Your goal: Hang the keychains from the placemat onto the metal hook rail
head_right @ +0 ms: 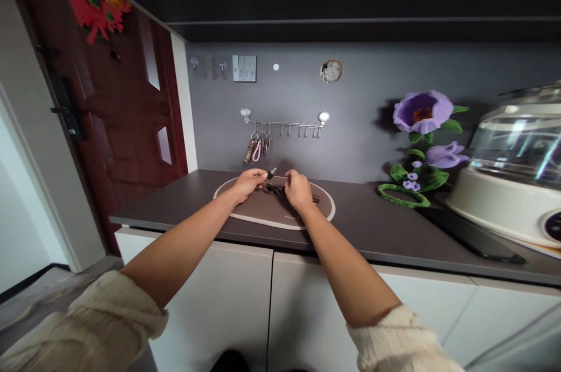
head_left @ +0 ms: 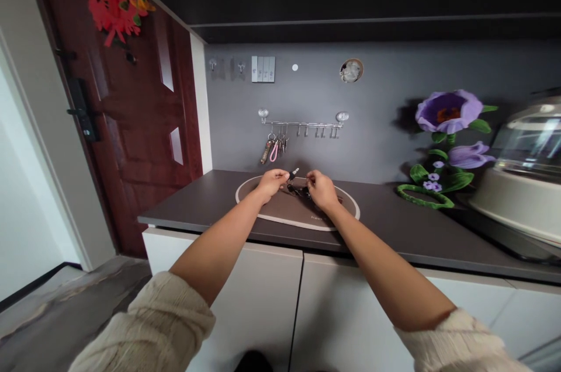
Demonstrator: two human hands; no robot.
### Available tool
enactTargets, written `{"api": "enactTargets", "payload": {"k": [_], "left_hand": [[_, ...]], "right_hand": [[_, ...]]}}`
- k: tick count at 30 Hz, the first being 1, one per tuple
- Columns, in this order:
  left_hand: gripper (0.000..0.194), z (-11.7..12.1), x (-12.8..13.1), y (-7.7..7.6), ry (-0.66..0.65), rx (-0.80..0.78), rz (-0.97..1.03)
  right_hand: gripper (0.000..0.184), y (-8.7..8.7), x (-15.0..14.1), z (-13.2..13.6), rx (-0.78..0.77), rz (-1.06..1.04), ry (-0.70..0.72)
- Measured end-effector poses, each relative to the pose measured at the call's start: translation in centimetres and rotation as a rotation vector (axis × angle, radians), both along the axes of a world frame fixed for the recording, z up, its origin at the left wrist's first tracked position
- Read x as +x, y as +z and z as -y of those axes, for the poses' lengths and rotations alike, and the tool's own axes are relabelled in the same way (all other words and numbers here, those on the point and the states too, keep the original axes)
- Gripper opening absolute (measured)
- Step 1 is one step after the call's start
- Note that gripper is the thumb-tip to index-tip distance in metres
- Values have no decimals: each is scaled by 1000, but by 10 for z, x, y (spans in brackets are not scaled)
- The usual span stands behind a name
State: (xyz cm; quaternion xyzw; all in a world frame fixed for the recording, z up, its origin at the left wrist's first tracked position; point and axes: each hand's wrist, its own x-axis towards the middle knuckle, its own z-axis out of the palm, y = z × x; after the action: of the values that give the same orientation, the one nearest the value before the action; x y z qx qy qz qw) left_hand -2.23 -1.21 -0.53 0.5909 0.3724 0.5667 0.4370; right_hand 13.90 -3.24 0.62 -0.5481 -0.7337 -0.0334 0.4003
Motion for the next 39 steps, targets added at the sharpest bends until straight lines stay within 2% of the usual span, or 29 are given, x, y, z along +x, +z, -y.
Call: {"api": "enactTargets", "payload": {"k": [5,11,19,26,30,34,39], "left_hand": [[21,2,2,3,-34,-55,101],[28,3,3,6,-103,-47,170],[35,3,5,5,-155,-14,204],[31,5,5,6,-178,-53,235],[25,6,6,5,-164,-110,217],[26,7,6,4,-162,-101,184],[23,8,6,2,-143,-79,100]], "right_hand": [[17,2,-4,2,13,-43,106],[18,2,-9,2,31,-35,228],[16,2,-10,1,23,-58,254],[16,0,-6,-5,-12,-263,310],[20,1,-4,-5,-64,-358,332],[21,2,-2,-4,-68,-415,367],[23,0,1,-5,-9,-377,366]]}}
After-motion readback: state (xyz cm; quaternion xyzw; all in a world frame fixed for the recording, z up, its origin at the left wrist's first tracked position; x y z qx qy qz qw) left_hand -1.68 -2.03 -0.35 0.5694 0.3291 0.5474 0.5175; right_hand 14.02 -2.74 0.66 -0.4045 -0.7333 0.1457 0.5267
